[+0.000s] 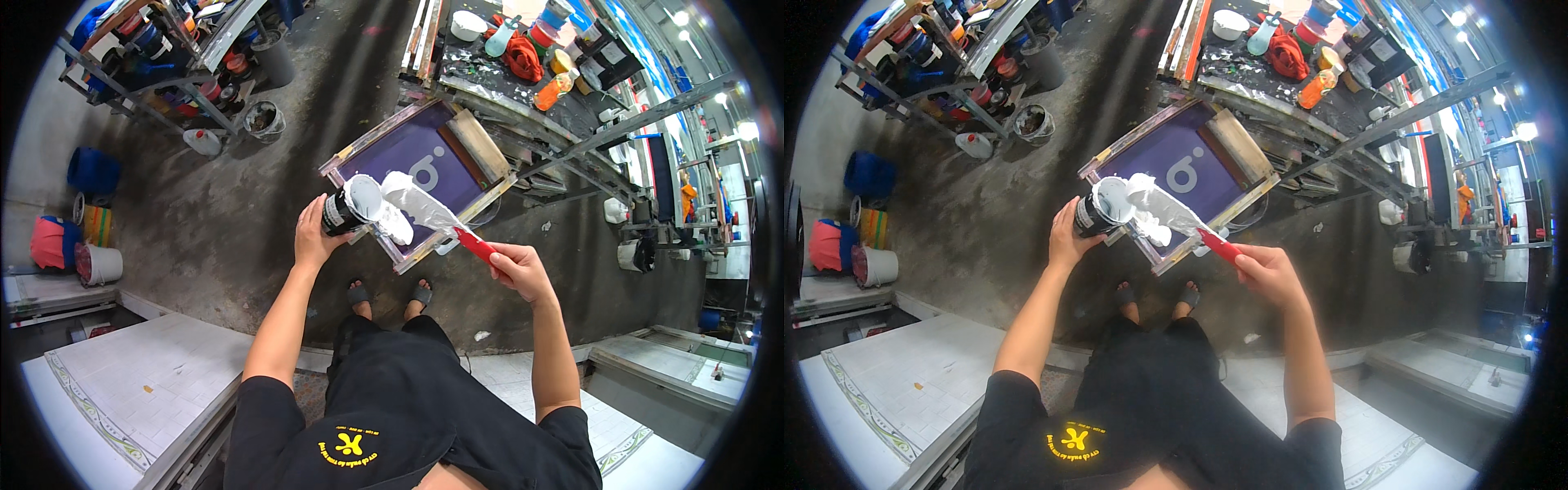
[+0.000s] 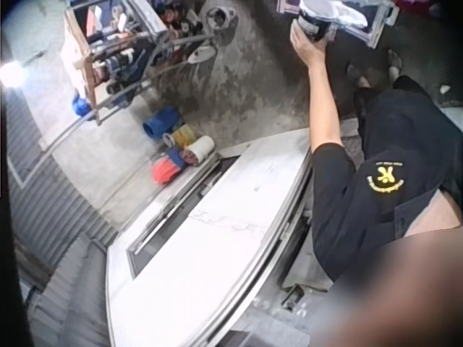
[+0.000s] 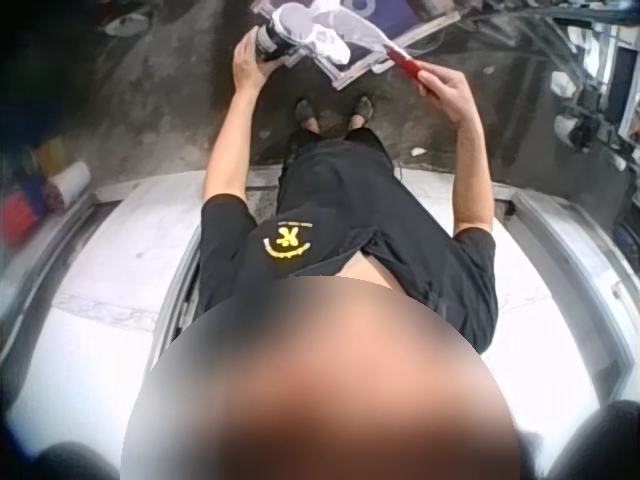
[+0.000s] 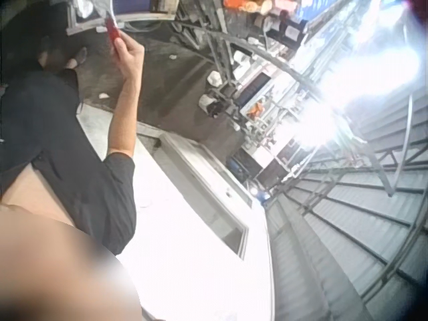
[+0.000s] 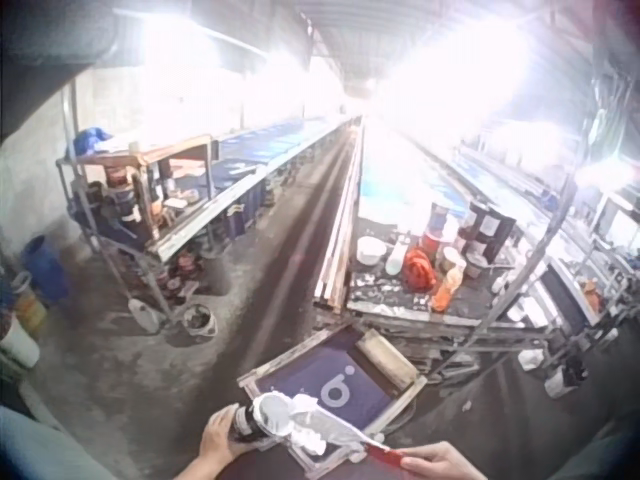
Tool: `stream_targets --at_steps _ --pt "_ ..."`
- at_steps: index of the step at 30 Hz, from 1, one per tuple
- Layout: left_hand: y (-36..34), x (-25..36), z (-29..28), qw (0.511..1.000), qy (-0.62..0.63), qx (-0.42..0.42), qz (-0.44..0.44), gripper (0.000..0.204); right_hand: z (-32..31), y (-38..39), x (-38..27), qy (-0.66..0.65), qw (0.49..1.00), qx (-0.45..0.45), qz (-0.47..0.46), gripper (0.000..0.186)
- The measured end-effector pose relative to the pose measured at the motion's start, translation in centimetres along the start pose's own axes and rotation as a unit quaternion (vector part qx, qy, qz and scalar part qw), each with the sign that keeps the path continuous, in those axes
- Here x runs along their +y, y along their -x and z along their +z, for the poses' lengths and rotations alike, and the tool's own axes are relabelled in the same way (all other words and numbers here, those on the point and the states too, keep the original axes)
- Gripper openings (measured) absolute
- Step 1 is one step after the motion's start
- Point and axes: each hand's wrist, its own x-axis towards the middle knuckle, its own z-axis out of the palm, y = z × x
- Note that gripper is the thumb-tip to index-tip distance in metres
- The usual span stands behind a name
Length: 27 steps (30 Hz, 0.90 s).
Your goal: The person scoops white ink from a container onto a screen printing frame and spreads it with a brush. They then use a squeegee to pull the ink across the screen, printing a logo onto a blue t-shirt. The process is repeated for multiple shirts.
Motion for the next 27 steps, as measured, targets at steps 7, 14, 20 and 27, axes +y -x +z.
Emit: stream_targets --at_steps 7,14,20,27 --pt "-1.6 4.6 3.5 0.999 0.041 -0.001 0.002 0.111 6.1 -0.1 -4.9 0.569 0.769 0.108 -0.269 0.030" --pt "-2.0 4.9 2.7 0.995 0.062 0.036 -0.072 0.104 6.0 3.8 -7.7 0.620 0.731 0.070 -0.277 0.033" --pt "-2.8 5.4 0.9 0.979 0.162 -0.006 -0.127 0.101 3.0 4.1 -8.4 0.455 0.835 0.105 -0.290 0.033" --pt "-3.2 5.8 1.6 0.991 0.120 0.013 -0.063 0.098 5.7 0.1 -2.2 -0.293 0.955 0.023 0.027 0.034"
